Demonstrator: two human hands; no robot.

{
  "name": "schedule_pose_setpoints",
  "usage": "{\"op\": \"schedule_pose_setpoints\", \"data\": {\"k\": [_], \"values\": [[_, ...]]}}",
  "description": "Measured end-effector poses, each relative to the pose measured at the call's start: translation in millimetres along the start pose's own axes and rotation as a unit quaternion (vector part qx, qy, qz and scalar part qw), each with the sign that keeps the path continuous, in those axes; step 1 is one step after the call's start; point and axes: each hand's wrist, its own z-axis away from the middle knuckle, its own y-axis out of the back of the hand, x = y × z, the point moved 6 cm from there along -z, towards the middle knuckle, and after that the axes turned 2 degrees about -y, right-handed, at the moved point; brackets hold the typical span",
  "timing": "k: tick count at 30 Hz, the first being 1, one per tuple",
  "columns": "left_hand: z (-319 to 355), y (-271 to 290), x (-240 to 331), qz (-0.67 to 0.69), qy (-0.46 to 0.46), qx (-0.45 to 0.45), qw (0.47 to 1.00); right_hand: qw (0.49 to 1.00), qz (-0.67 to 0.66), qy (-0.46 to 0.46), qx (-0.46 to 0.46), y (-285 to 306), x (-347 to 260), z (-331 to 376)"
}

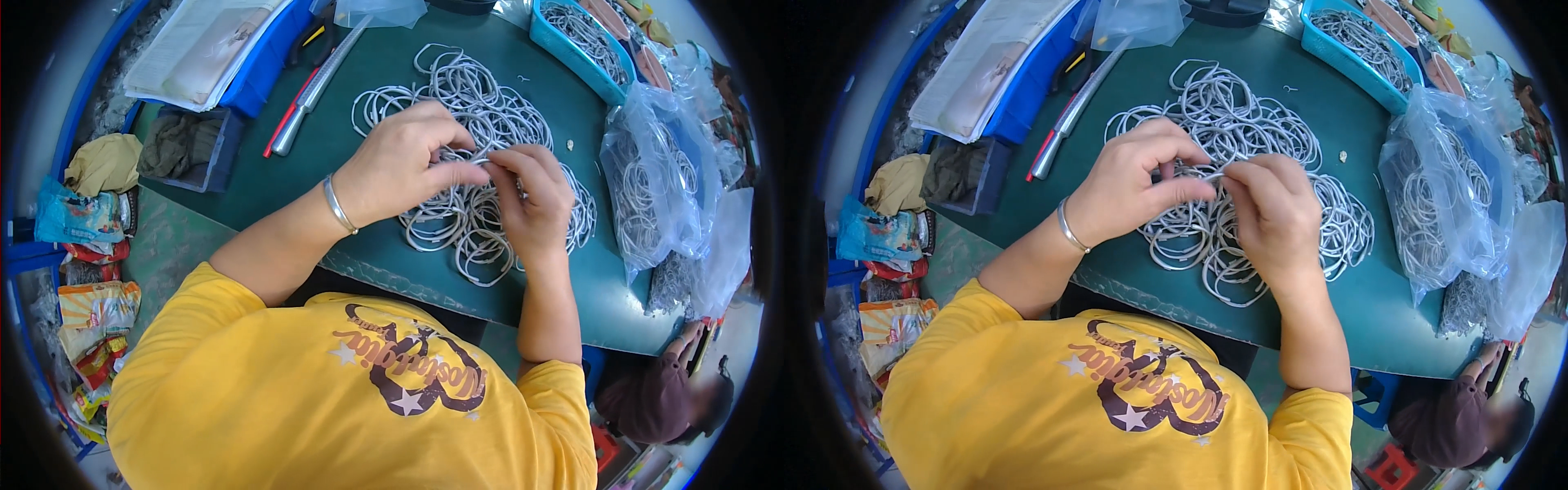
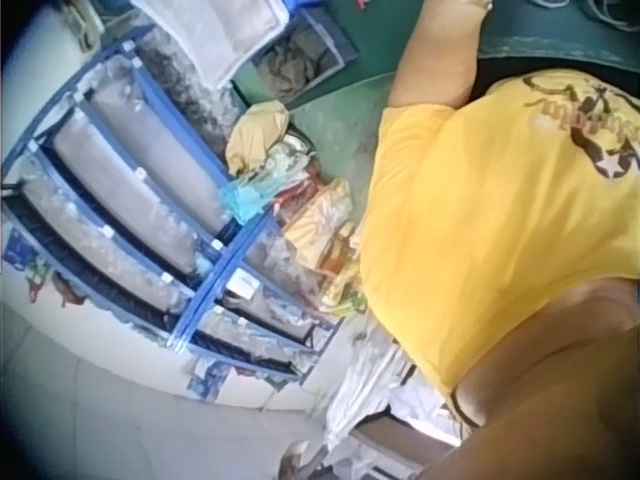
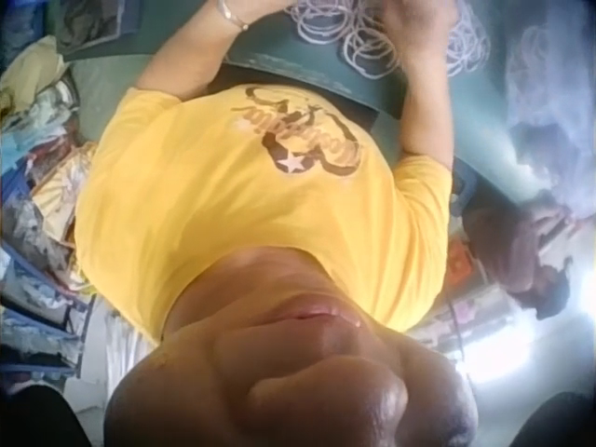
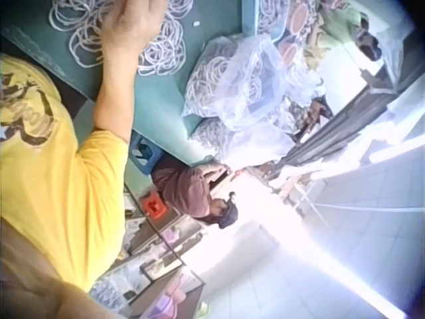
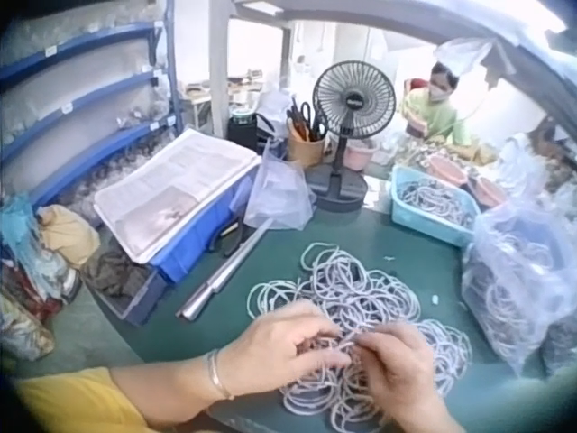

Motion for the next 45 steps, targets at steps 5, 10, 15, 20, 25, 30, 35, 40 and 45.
{"op": "schedule_pose_setpoints", "data": {"k": [5,10,15,20,25,30,35,40,45], "values": [[3.9,-3.2,2.4,0.017,-0.052,0.011,0.998,0.992,-0.084,-0.034,0.083,17.2,8.8,3.7],[2.0,-0.1,8.4,0.035,-0.079,0.038,0.996,0.985,-0.140,-0.068,0.075,15.0,23.5,8.7],[2.2,1.0,5.3,0.066,-0.038,0.058,0.995,0.989,-0.110,-0.057,0.078,17.4,16.7,9.2],[3.1,0.5,6.5,0.049,-0.042,0.048,0.997,0.963,-0.209,-0.069,0.157,16.9,16.2,17.9],[8.0,-6.1,-8.8,0.217,0.091,0.049,0.971,0.982,-0.135,-0.080,0.104,20.9,15.5,10.4],[6.3,-9.6,-15.3,0.256,0.125,0.053,0.957,0.972,-0.168,-0.132,0.102,13.8,24.5,20.2],[6.5,-5.8,-17.9,0.211,0.154,0.030,0.965,0.987,-0.107,-0.079,0.087,17.8,18.9,16.9],[8.4,-9.8,-21.4,0.319,0.217,0.027,0.922,0.998,-0.013,-0.011,0.067,20.9,5.7,8.6],[6.8,-11.9,-24.4,0.426,0.216,0.067,0.876,0.984,-0.133,-0.025,0.115,14.2,10.6,14.8]]}}
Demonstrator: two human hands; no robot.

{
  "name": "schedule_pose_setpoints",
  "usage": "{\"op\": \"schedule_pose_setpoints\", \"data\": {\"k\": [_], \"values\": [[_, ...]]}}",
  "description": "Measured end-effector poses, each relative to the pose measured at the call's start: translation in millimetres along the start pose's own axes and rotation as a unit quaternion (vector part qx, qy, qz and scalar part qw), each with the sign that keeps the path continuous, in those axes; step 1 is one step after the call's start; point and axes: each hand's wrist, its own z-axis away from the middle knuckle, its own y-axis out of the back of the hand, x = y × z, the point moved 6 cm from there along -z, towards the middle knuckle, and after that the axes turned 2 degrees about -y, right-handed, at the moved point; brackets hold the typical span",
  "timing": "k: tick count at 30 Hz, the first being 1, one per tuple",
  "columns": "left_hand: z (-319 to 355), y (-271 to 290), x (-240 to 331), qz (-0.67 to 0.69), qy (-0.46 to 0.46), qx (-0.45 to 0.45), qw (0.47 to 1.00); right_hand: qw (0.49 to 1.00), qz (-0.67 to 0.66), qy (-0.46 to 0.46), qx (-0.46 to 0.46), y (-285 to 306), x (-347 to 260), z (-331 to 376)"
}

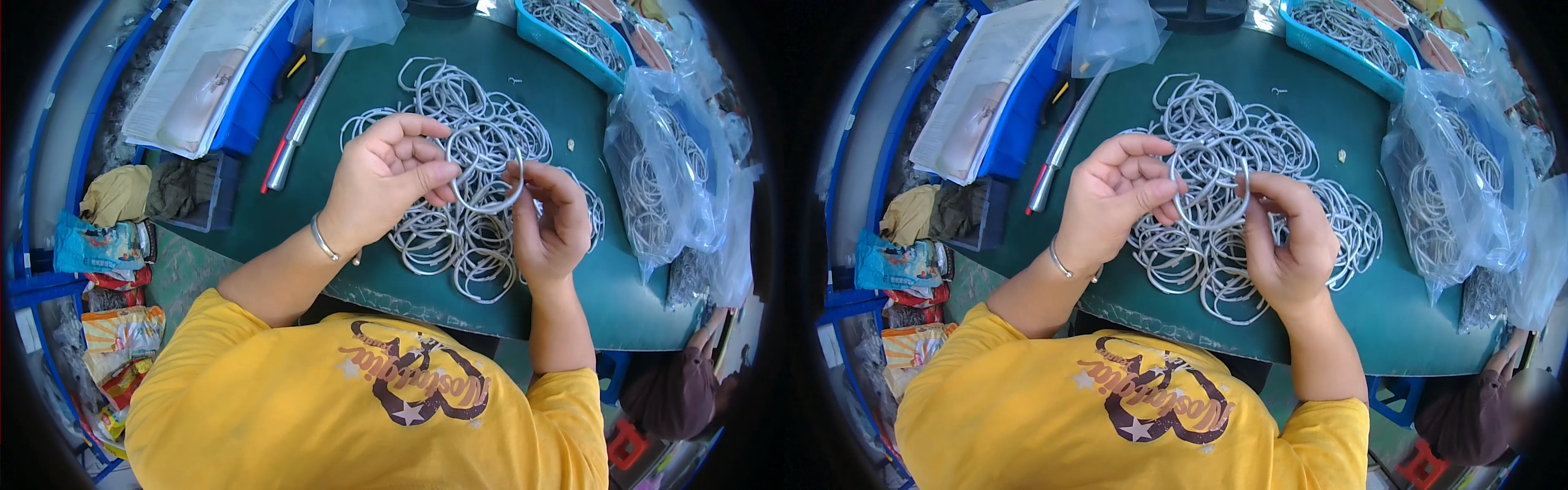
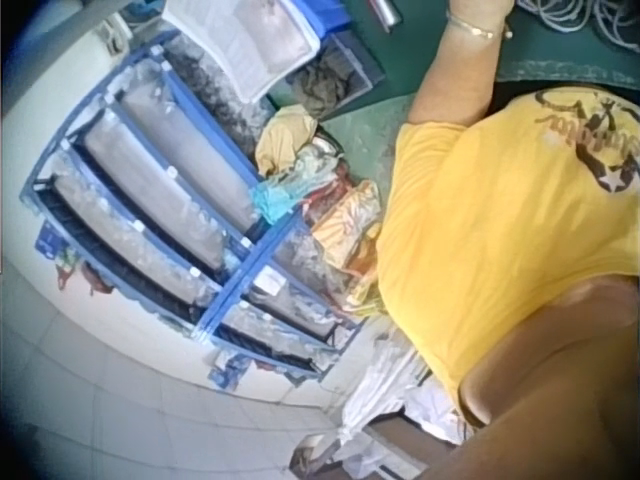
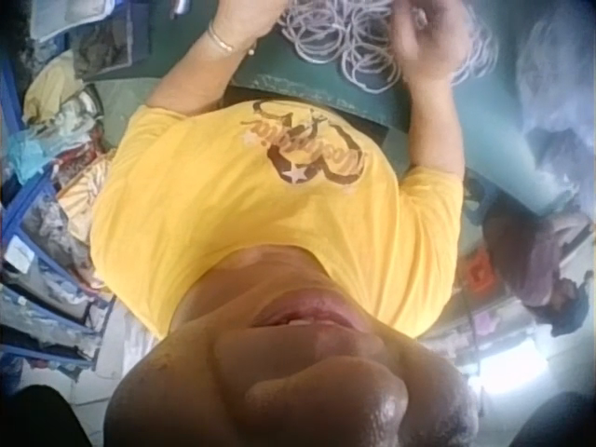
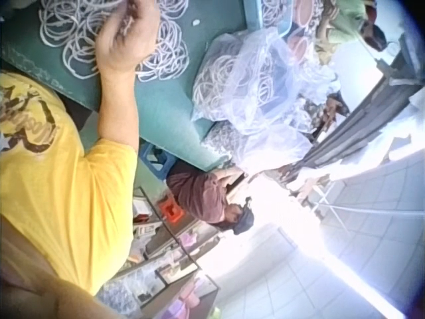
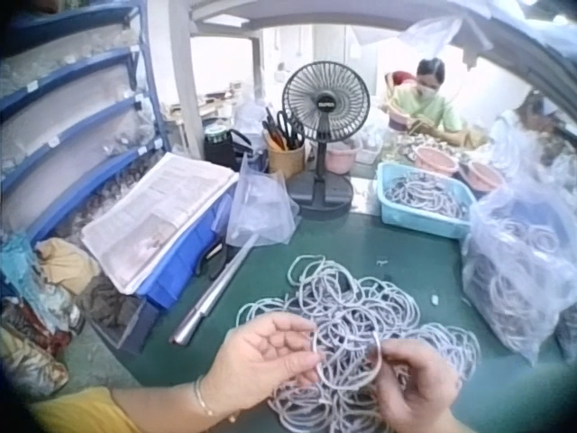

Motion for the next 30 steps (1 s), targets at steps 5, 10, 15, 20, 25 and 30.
{"op": "schedule_pose_setpoints", "data": {"k": [5,10,15,20,25,30], "values": [[3.6,-1.2,4.7,-0.036,-0.032,0.003,0.999,0.939,-0.202,-0.277,0.020,-0.1,30.9,4.8],[8.0,-2.6,9.3,-0.108,-0.138,0.043,0.984,0.877,-0.262,-0.397,-0.070,-4.8,34.1,8.4],[24.3,-18.0,44.7,-0.376,-0.449,-0.039,0.810,0.818,-0.365,-0.431,-0.107,-10.8,30.3,9.5],[16.5,1.7,58.1,-0.412,-0.456,0.071,0.786,0.987,-0.049,-0.054,0.145,77.1,-12.9,-39.3],[-4.1,21.4,49.7,-0.429,-0.308,0.105,0.843,0.901,0.270,0.138,0.310,217.3,1.4,-74.2],[-8.1,14.9,13.0,-0.534,-0.249,-0.002,0.808,0.816,0.561,0.067,0.125,207.7,21.7,-76.0]]}}
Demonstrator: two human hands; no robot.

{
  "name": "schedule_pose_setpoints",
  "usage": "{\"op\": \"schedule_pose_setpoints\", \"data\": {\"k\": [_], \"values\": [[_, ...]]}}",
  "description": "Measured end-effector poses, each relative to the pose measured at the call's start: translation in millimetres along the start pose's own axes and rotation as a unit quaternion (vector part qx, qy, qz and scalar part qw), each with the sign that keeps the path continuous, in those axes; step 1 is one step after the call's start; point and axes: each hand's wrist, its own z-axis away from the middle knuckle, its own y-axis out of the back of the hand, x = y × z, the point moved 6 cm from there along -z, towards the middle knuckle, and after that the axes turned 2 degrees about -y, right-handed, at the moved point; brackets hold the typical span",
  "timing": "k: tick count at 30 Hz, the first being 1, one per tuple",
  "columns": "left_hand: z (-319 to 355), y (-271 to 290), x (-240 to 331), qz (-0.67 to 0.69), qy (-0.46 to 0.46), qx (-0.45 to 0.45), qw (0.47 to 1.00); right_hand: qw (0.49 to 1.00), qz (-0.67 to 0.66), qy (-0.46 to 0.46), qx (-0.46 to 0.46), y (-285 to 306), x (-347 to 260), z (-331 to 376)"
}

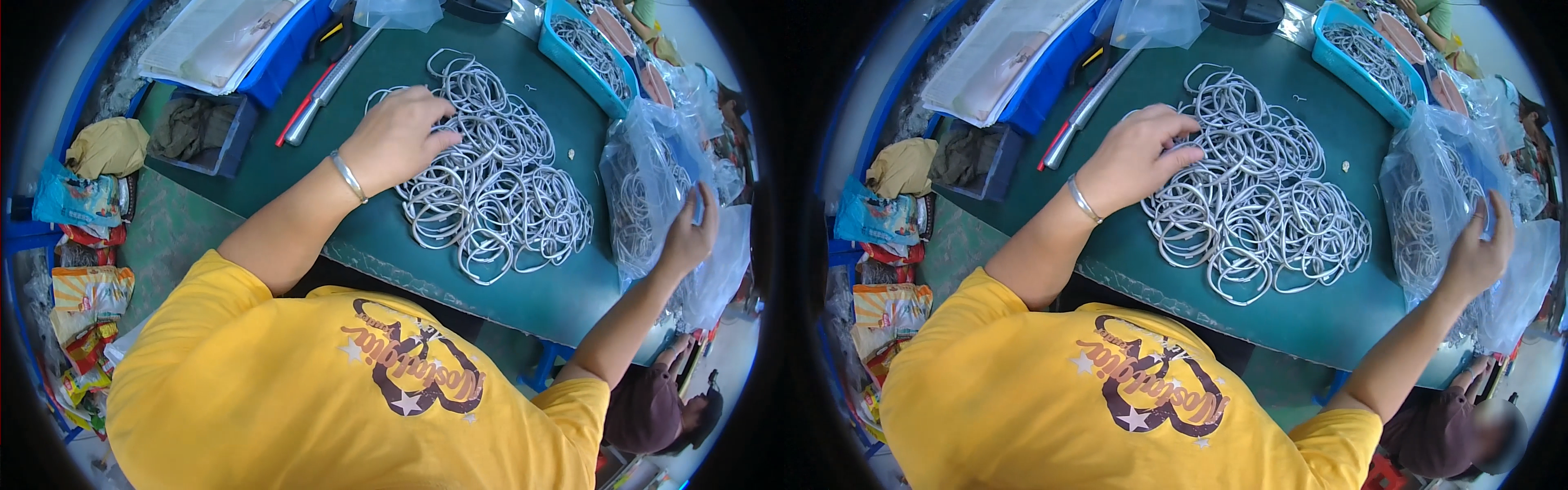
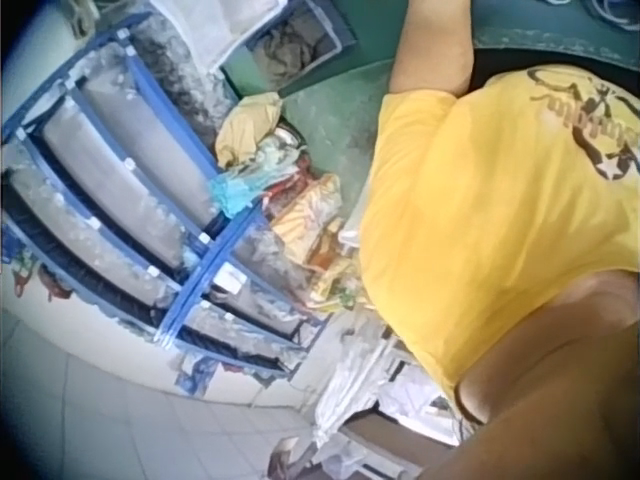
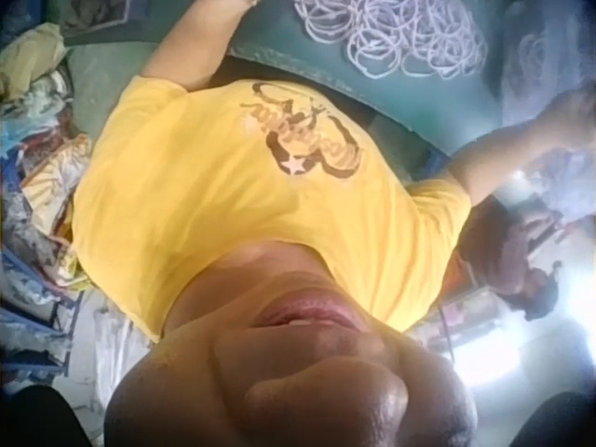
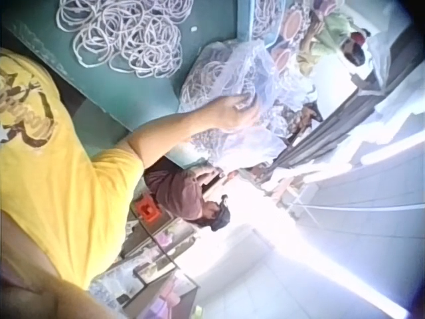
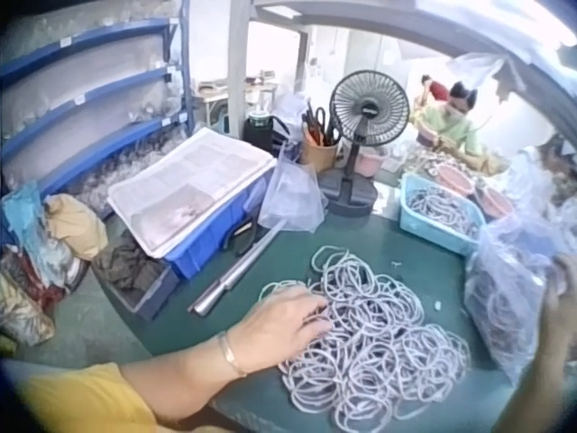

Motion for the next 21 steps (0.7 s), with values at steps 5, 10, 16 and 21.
{"op": "schedule_pose_setpoints", "data": {"k": [5,10,16,21], "values": [[4.2,-6.3,-3.0,0.031,0.025,-0.045,0.998,0.884,-0.363,0.100,-0.277,-23.7,-190.3,54.0],[-1.0,-9.1,0.6,0.058,0.021,-0.033,0.998,0.863,-0.318,0.300,-0.253,-41.5,-237.9,71.4],[2.2,-4.2,2.1,0.076,0.032,-0.016,0.996,0.919,-0.382,0.030,-0.090,-24.1,-169.5,23.0],[2.7,-2.3,16.5,0.100,0.026,-0.018,0.995,0.789,-0.540,-0.210,-0.207,-33.1,-155.6,42.9]]}}
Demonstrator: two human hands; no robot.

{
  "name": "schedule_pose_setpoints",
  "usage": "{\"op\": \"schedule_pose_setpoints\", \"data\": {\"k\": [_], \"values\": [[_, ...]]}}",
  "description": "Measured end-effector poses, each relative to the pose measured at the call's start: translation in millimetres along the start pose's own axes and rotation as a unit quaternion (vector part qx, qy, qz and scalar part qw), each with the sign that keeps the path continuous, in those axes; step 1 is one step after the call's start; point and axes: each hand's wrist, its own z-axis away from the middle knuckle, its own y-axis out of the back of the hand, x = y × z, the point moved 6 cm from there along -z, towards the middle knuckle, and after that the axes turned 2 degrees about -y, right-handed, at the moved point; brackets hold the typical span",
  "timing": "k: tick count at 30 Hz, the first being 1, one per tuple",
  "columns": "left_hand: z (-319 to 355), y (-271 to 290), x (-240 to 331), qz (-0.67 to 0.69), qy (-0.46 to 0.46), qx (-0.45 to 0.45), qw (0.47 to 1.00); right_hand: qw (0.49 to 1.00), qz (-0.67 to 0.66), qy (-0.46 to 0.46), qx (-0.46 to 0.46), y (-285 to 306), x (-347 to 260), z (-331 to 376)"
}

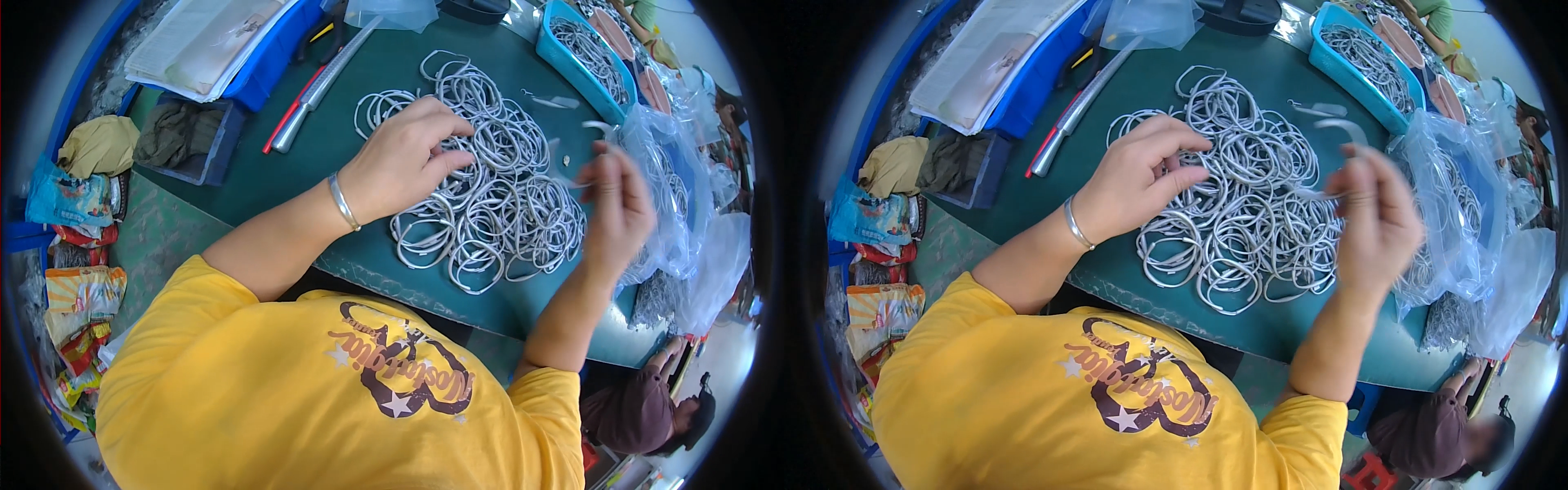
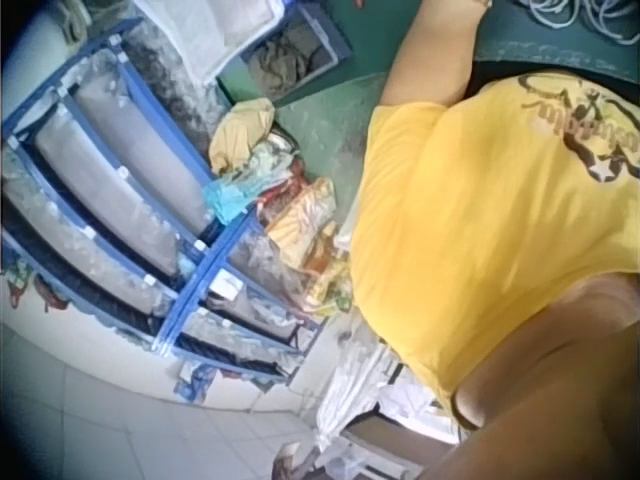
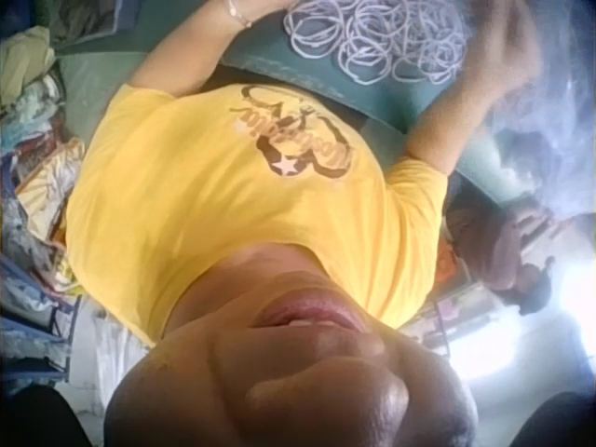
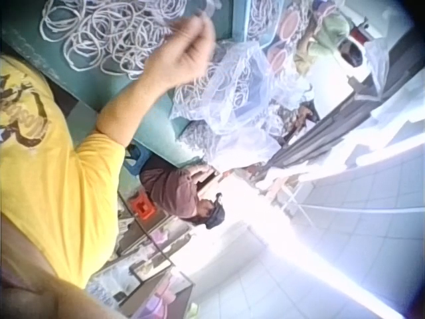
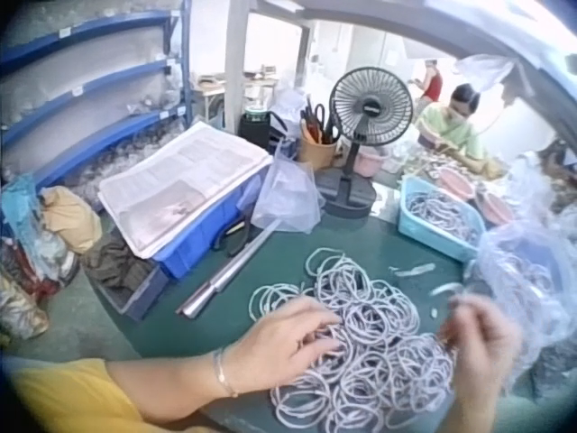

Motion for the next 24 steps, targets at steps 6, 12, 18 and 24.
{"op": "schedule_pose_setpoints", "data": {"k": [6,12,18,24], "values": [[4.5,-20.4,3.7,0.354,0.076,-0.037,0.932,0.977,-0.138,-0.136,-0.093,-46.2,29.1,37.2],[7.7,-19.2,1.3,0.361,0.140,-0.056,0.920,0.964,-0.172,-0.155,-0.134,-50.8,35.2,29.6],[8.2,-21.2,-23.3,0.232,0.173,-0.035,0.957,0.965,0.254,-0.036,-0.048,12.6,91.2,-58.9],[2.5,-3.8,1.2,-0.026,-0.109,0.088,0.990,0.894,0.382,0.135,-0.194,-33.3,122.0,-81.6]]}}
